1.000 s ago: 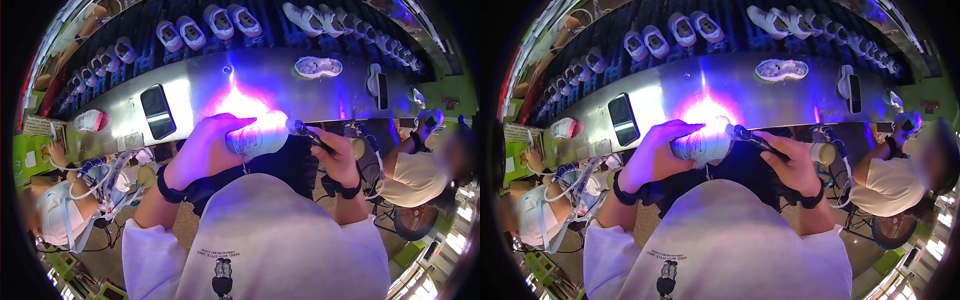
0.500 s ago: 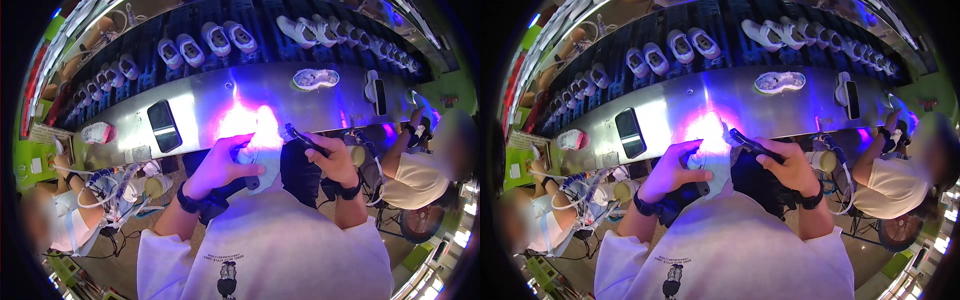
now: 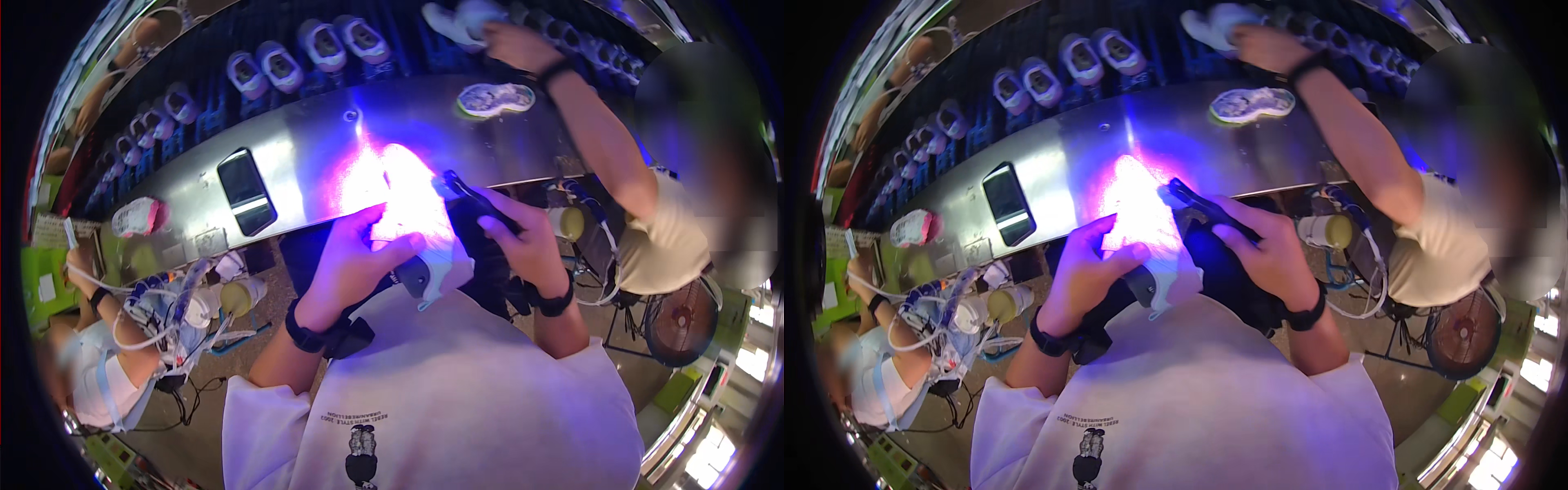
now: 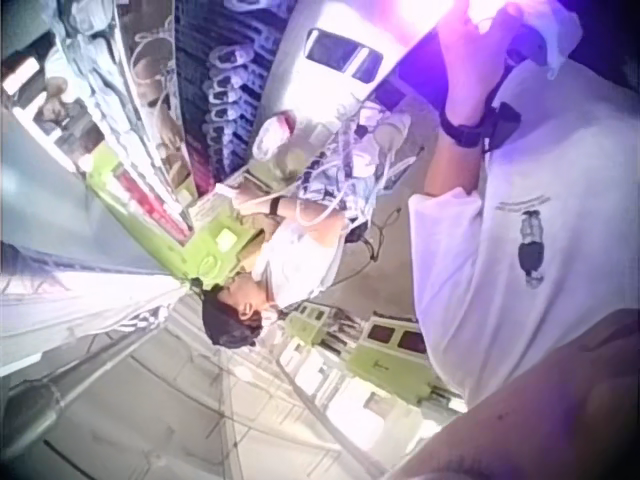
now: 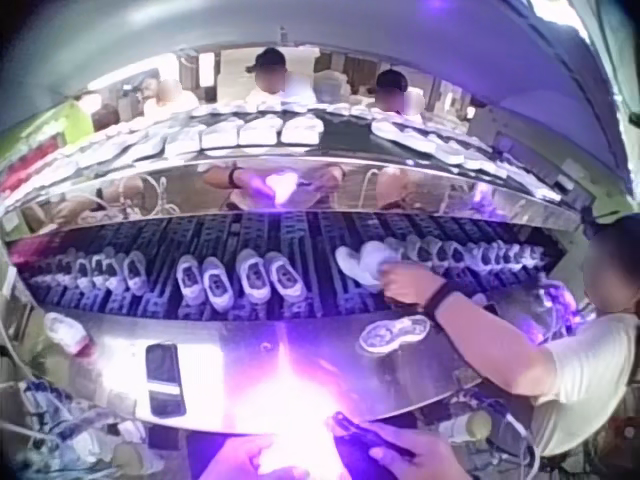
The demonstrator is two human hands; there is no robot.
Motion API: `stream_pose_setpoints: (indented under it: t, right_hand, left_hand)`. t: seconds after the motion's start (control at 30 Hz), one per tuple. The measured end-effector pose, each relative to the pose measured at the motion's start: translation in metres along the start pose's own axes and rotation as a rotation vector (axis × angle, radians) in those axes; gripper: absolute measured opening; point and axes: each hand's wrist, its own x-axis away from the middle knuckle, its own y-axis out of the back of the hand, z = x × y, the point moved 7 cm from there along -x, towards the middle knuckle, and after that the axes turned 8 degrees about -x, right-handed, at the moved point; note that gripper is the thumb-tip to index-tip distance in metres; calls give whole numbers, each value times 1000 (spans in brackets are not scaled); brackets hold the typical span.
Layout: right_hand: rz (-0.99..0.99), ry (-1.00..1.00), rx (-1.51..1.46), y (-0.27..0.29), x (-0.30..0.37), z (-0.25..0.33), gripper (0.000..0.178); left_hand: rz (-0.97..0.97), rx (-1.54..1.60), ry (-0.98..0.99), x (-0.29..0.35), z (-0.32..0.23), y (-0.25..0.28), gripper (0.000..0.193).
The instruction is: Inspecting or processing shoe components on a production line using a handheld UV tool.
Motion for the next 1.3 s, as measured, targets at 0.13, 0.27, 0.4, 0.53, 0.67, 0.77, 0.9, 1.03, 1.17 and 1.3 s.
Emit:
stream_pose_setpoints:
  t: [0.13, 0.27, 0.4, 0.53, 0.67, 0.77, 0.9, 1.03, 1.17, 1.3]
  right_hand:
    - [58, -69, -67, 8, 1, -8, 41]
    - [294, -194, -102, 26, 9, -9, 43]
    - [303, -194, -31, 42, 20, -16, 42]
    - [157, -129, 60, 45, 31, -25, 45]
    - [124, -122, 90, 35, 29, -19, 46]
    - [81, 2, 172, 29, 21, -3, 46]
    - [127, 156, 312, 18, 4, 30, 48]
    - [193, 152, 425, 9, -8, 52, 48]
    - [224, 225, 449, 0, -16, 63, 45]
    - [213, 250, 412, 0, -18, 60, 44]
  left_hand:
    - [60, 288, 84, -10, 0, -4, 58]
    - [13, 165, 18, -17, -14, -3, 55]
    - [-47, -98, -1, -24, -24, 0, 47]
    - [-62, 161, 61, -30, -18, -11, 47]
    - [-101, 571, 76, -29, -5, -14, 52]
    - [-68, 523, 287, -20, 12, -12, 41]
    - [-70, 742, 354, -9, 29, -10, 43]
    - [-116, 929, 478, 6, 34, -13, 42]
    - [-35, 1167, 582, 14, 43, -19, 40]
    - [50, 1366, 598, 17, 34, -26, 29]
